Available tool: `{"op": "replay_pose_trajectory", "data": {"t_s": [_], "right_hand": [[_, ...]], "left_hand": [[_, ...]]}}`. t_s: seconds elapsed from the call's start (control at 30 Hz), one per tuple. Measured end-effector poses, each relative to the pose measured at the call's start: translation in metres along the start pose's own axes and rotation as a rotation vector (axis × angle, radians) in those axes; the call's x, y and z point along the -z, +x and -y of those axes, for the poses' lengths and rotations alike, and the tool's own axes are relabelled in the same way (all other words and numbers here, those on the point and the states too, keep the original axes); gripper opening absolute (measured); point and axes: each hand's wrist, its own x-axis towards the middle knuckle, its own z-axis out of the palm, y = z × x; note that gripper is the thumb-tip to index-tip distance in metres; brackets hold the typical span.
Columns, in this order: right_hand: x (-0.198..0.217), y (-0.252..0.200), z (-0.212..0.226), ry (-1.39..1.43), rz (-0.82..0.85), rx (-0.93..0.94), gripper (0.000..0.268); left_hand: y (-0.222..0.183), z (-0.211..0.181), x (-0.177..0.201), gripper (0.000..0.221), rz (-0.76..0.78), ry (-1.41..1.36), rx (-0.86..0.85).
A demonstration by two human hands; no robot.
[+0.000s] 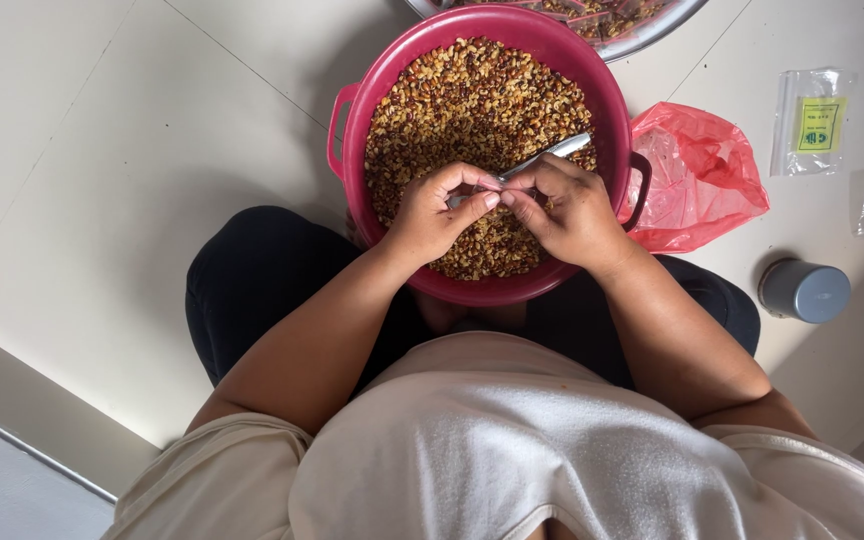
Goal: Filling small plastic bags with food items using a spoon and sealing them by hand.
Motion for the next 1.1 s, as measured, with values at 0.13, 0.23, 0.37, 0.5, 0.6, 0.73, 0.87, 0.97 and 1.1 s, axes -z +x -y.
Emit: {"op": "replay_pose_trajectory", "data": {"t_s": [0.13,0.23,0.37,0.5,0.6,0.73,0.87,0.97,1.1], "right_hand": [[0.003,0.003,0.006,0.028,-0.013,-0.012,0.009],[0.003,0.001,0.0,0.015,-0.012,-0.019,0.009],[0.002,-0.003,-0.006,-0.005,-0.002,-0.001,0.009],[0.002,-0.003,-0.005,-0.03,0.016,0.013,0.008],[0.002,-0.002,-0.004,-0.017,0.013,0.009,0.007],[0.002,0.001,0.0,-0.013,0.015,0.011,0.008],[0.0,0.002,0.003,-0.044,0.02,0.034,0.009],[-0.002,0.001,0.001,-0.06,0.023,0.043,0.008],[-0.004,0.0,-0.002,-0.037,0.027,0.039,0.007]], "left_hand": [[0.001,-0.002,0.0,0.015,-0.009,-0.009,0.013],[0.001,-0.001,0.0,0.014,-0.011,-0.03,0.016],[0.0,0.0,-0.001,0.014,-0.001,-0.036,0.007],[0.0,0.0,-0.001,0.016,0.007,-0.03,-0.007],[0.001,-0.005,-0.001,0.015,0.005,-0.038,-0.012],[0.003,-0.007,0.0,0.012,0.014,-0.008,-0.01],[0.005,-0.012,0.002,0.01,0.014,0.014,-0.039],[0.007,-0.019,0.005,0.008,0.013,0.041,-0.058],[0.008,-0.028,0.005,0.004,-0.009,0.05,-0.043]]}}
